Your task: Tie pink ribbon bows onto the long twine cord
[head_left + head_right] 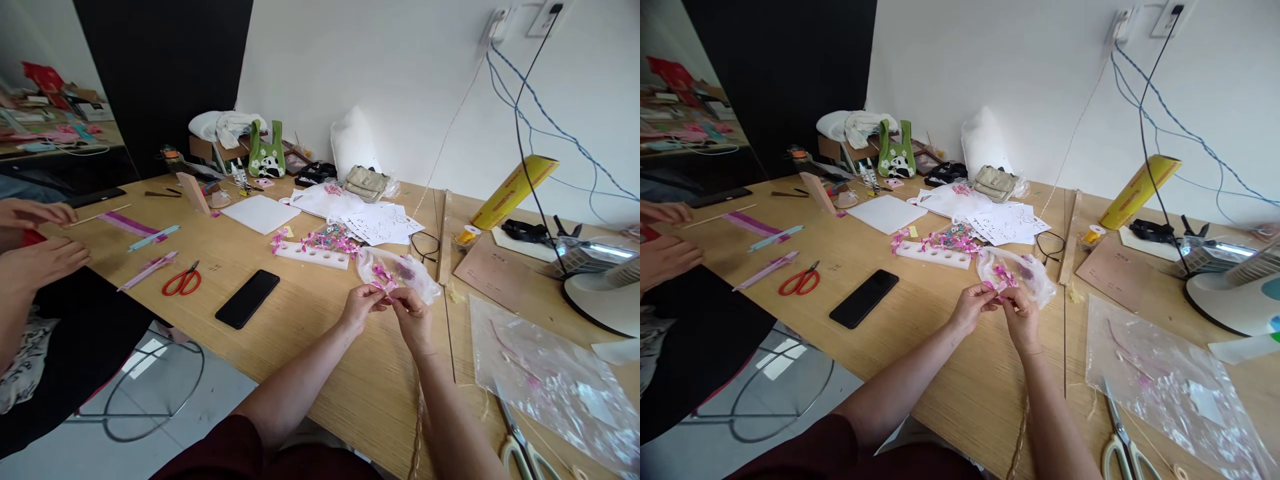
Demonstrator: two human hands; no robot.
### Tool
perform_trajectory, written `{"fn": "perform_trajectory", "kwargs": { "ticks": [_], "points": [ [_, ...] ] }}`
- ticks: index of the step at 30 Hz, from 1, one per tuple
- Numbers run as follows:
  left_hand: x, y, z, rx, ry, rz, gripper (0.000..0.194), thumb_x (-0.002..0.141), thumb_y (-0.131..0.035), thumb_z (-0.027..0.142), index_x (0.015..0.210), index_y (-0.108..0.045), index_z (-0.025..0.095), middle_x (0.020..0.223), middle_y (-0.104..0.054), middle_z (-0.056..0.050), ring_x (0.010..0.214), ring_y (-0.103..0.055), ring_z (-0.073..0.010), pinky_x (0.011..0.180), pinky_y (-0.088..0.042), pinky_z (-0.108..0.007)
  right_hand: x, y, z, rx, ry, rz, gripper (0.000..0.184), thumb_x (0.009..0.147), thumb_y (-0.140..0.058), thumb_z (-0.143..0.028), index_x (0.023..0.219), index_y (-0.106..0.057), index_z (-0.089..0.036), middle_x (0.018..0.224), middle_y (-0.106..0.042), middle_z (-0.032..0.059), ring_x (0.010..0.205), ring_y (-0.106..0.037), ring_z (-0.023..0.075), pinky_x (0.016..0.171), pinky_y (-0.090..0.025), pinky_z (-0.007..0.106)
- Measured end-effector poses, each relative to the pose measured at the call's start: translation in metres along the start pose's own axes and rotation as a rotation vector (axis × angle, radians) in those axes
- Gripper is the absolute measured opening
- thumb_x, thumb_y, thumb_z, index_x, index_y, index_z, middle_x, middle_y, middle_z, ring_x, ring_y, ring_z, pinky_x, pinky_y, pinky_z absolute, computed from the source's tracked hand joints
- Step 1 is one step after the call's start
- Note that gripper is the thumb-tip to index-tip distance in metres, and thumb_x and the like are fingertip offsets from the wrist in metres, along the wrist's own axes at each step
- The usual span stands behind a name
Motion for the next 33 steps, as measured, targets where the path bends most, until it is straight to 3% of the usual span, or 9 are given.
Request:
{"fn": "perform_trajectory", "kwargs": {
  "ticks": [5, 14, 33],
  "points": [
    [0.001, 0.0, -0.003, -0.056, 0.027, -0.005, 0.027, 0.06, -0.073, 0.032, 0.069, -0.062, 0.01, 0.068, -0.063, -0.003, 0.061, -0.06, -0.0105, 0.067, -0.048, -0.026, 0.0, -0.001, 0.004, -0.024, 0.027, 0.046, 0.006, 0.079, -0.053, -0.018, 0.078, -0.058, -0.021, 0.075, -0.059, 0.0008, 0.072, -0.055, 0.0143, 0.061, -0.044, 0.027],
    [0.001, 0.0, -0.004, -0.077, 0.046, -0.03, 0.028, 0.058, -0.074, 0.032, 0.071, -0.063, 0.009, 0.069, -0.064, -0.004, 0.063, -0.061, -0.0121, 0.071, -0.048, -0.03, 0.0, 0.001, 0.008, -0.085, 0.044, 0.063, 0.006, 0.079, -0.052, -0.016, 0.079, -0.056, -0.02, 0.075, -0.057, 0.0003, 0.069, -0.053, 0.0126, 0.058, -0.043, 0.026],
    [0.003, 0.002, -0.008, -0.049, 0.069, -0.025, 0.03, 0.056, -0.076, 0.033, 0.073, -0.066, 0.009, 0.068, -0.065, -0.005, 0.061, -0.06, -0.0121, 0.07, -0.048, -0.03, -0.001, 0.002, 0.007, -0.243, 0.068, 0.094, 0.006, 0.08, -0.049, -0.018, 0.082, -0.054, -0.02, 0.076, -0.056, 0.0016, 0.068, -0.053, 0.0137, 0.059, -0.044, 0.028]
  ]
}}
Point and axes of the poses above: each hand's wrist, its own x-axis towards the middle knuckle, its own y-axis out of the back of the hand, z = x × y, the point moved 7 cm from there along x, towards the middle knuckle
